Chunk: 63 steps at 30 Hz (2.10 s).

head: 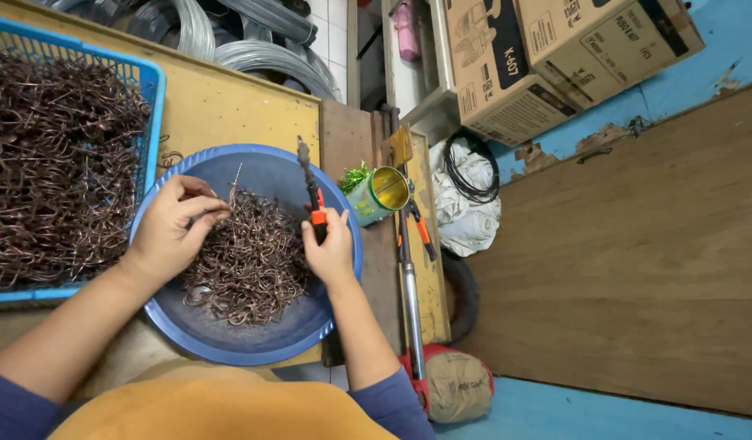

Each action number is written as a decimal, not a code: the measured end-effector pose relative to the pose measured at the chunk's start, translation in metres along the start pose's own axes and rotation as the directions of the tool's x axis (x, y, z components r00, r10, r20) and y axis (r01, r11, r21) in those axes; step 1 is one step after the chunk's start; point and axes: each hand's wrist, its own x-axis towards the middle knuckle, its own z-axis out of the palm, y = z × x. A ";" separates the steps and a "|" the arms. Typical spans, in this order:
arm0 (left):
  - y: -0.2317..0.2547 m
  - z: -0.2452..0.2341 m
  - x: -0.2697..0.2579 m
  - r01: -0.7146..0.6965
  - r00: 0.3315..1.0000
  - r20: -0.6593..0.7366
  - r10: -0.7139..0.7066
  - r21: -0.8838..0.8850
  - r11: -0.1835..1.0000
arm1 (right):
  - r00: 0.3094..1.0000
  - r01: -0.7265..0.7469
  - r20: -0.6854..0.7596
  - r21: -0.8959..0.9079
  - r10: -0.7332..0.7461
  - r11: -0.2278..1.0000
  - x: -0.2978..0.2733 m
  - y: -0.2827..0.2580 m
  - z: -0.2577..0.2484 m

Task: Cutting small segments of copper wire using wire cutters

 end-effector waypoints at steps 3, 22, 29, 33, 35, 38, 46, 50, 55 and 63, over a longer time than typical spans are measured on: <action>0.023 -0.008 0.005 -0.023 0.999 0.028 0.020 0.121 0.992 | 1.000 -0.003 -0.019 0.013 0.003 1.000 0.002 -0.014 -0.006; 0.016 0.012 0.000 0.033 0.872 0.444 -0.207 0.367 0.929 | 0.993 0.115 -0.028 -0.007 -0.115 0.993 0.005 0.008 -0.005; -0.022 0.038 -0.016 0.007 0.867 0.461 -0.186 0.362 0.932 | 0.993 0.116 0.020 -0.043 -0.115 0.992 0.005 0.003 -0.004; -0.008 0.031 -0.009 -0.029 0.885 0.449 -0.120 0.311 0.950 | 0.996 0.087 0.036 -0.028 -0.086 0.996 0.002 0.010 0.000; 0.009 0.017 0.000 0.011 0.887 0.432 -0.164 0.335 0.942 | 0.996 0.085 0.033 -0.026 -0.084 0.996 0.003 0.007 -0.001; 0.011 0.014 -0.001 0.024 0.915 0.365 -0.170 0.372 0.928 | 0.997 0.071 0.035 -0.019 -0.070 0.997 0.002 0.000 -0.002; -0.009 0.026 -0.008 0.135 0.818 0.435 -0.375 0.490 0.861 | 0.996 0.029 0.082 -0.039 -0.026 0.999 0.002 -0.009 -0.004; -0.005 0.022 -0.005 0.268 0.750 0.440 -0.494 0.480 0.835 | 0.995 0.020 0.093 -0.013 -0.019 1.000 0.001 -0.011 -0.004; 0.010 0.011 0.007 0.432 0.674 0.482 -0.560 0.358 0.828 | 0.993 -0.006 0.121 0.103 -0.007 0.995 0.001 0.019 0.001; 0.011 0.008 0.006 0.624 0.662 0.494 -0.564 0.055 0.780 | 0.790 -0.606 0.486 0.711 0.373 0.358 -0.014 0.006 -0.010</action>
